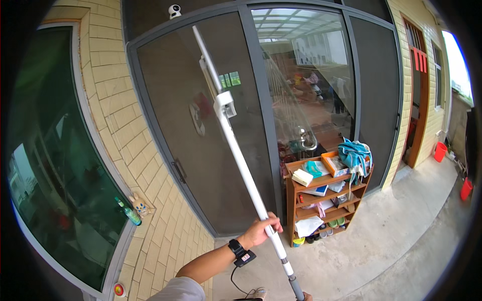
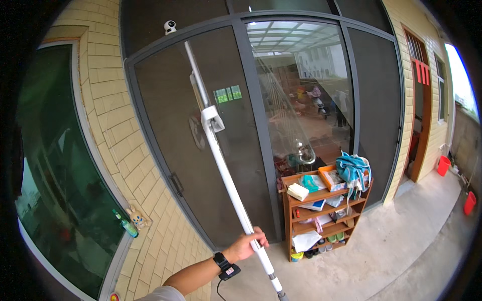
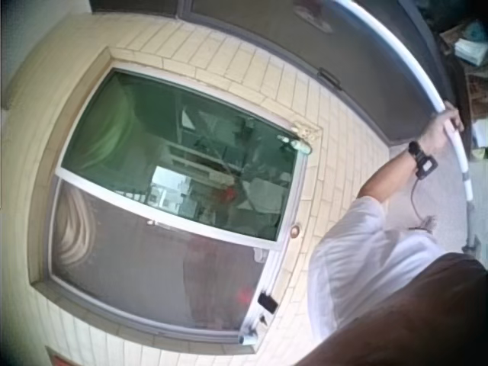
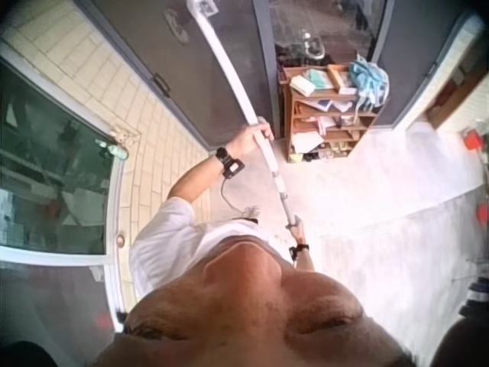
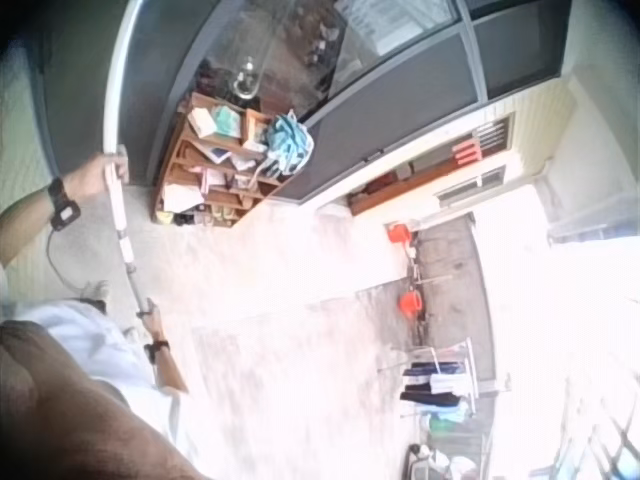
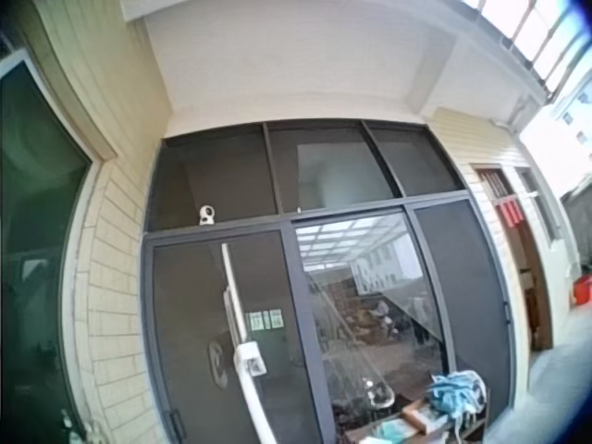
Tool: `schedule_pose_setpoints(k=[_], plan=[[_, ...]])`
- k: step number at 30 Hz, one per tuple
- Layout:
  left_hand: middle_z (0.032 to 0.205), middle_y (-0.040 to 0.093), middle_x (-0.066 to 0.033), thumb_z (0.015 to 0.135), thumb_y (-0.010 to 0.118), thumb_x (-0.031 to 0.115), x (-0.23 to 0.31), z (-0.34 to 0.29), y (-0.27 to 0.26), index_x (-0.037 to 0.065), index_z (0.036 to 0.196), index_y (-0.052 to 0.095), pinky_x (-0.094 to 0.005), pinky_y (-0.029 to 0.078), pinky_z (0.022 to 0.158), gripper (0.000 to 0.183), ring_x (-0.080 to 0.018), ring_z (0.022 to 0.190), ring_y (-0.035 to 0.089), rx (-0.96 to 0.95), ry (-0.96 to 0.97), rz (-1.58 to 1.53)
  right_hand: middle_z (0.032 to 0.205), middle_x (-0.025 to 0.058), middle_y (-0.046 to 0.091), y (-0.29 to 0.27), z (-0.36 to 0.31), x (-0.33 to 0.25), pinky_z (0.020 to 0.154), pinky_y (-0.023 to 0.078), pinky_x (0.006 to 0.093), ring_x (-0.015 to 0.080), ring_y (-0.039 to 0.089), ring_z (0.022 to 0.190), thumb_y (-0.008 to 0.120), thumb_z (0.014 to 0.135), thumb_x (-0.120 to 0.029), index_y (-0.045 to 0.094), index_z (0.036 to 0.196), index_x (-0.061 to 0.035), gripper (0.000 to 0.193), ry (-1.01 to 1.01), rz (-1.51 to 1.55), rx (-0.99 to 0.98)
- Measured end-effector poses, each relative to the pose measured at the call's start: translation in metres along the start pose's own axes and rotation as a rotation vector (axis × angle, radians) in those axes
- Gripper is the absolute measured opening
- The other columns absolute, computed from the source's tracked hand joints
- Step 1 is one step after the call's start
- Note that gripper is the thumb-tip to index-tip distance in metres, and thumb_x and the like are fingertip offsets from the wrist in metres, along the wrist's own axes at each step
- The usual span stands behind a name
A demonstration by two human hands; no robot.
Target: Using a long-handled squeegee mop to clean glass doors and windows.
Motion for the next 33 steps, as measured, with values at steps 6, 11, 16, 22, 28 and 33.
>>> schedule_pose_setpoints(k=[6,11,16,22,28,33], plan=[[0.064,0.053,-0.0021,0.091,0.07,0.015,0.002,0.036,0.031,0.008,0.085,0.056,-0.0336,0.05,0.063,0.017,-0.017,0.061,0.057,0.19,0.165,0.018,0.077,0.0034,0.059,-0.025,-0.002,-0.036,0.056,0.044,0.034,0.0153,0.051,0.066,0.082,0.077,-0.016,0.063,0.101,0.0069,0.039,0.006,0.161,-0.001],[0.062,0.052,-0.0001,0.093,0.07,0.023,0.009,0.042,0.046,0.008,0.076,0.057,-0.0292,0.047,0.056,0.027,-0.0121,0.056,0.054,0.32,0.304,0.231,0.073,0.0022,0.056,-0.025,-0.009,-0.047,0.054,0.04,0.0332,0.0135,0.044,0.067,0.081,0.08,-0.023,0.066,0.097,0.0085,0.039,0.001,0.029,0.23],[0.066,0.055,-0.0011,0.096,0.067,0.025,0.053,0.053,0.072,0.006,0.082,0.056,-0.0279,0.047,0.058,0.027,-0.0116,0.059,0.054,0.252,0.473,0.381,0.074,0.002,0.055,-0.039,0.008,-0.104,0.056,0.04,0.0341,0.0137,0.044,0.068,0.08,0.082,-0.024,0.065,0.098,0.0072,0.038,-0.061,0.115,0.258],[0.092,0.061,-0.01,0.099,0.061,0.019,0.17,0.09,0.127,0.006,0.123,0.039,-0.0343,0.06,0.06,0.034,-0.0192,0.073,0.067,0.086,0.669,0.389,0.077,0.003,0.057,-0.072,0.041,-0.324,0.063,0.044,0.0347,0.0135,0.048,0.074,0.075,0.087,-0.024,0.064,0.097,0.0035,0.032,-0.427,0.37,0.138],[0.097,0.06,-0.0128,0.103,0.054,0.032,0.248,0.117,0.152,0.01,0.113,0.039,-0.0397,0.062,0.061,0.028,-0.0254,0.078,0.069,0.023,0.64,0.399,0.068,-0.0027,0.049,-0.08,0.105,-0.474,0.042,0.037,0.0212,0.0058,0.047,0.05,0.053,0.102,-0.032,0.062,0.102,-0.0028,0.03,-0.559,0.661,-0.103],[0.077,0.055,-0.0053,0.105,0.046,0.043,0.319,0.14,0.151,0.014,0.119,0.042,-0.0343,0.055,0.052,0.032,-0.0171,0.059,0.059,0.058,0.645,0.391,0.071,-0.0044,0.046,-0.066,0.128,-0.58,0.042,0.036,0.0206,0.0067,0.05,0.054,0.053,0.103,-0.035,0.061,0.103,-0.0038,0.032,-0.573,0.759,-0.168]])
Point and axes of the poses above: each hand's wrist, its own z-axis towards the middle knuckle, its own y-axis out of the palm, x = y × z, the point moved 3 cm from there along z, towards the middle knuckle
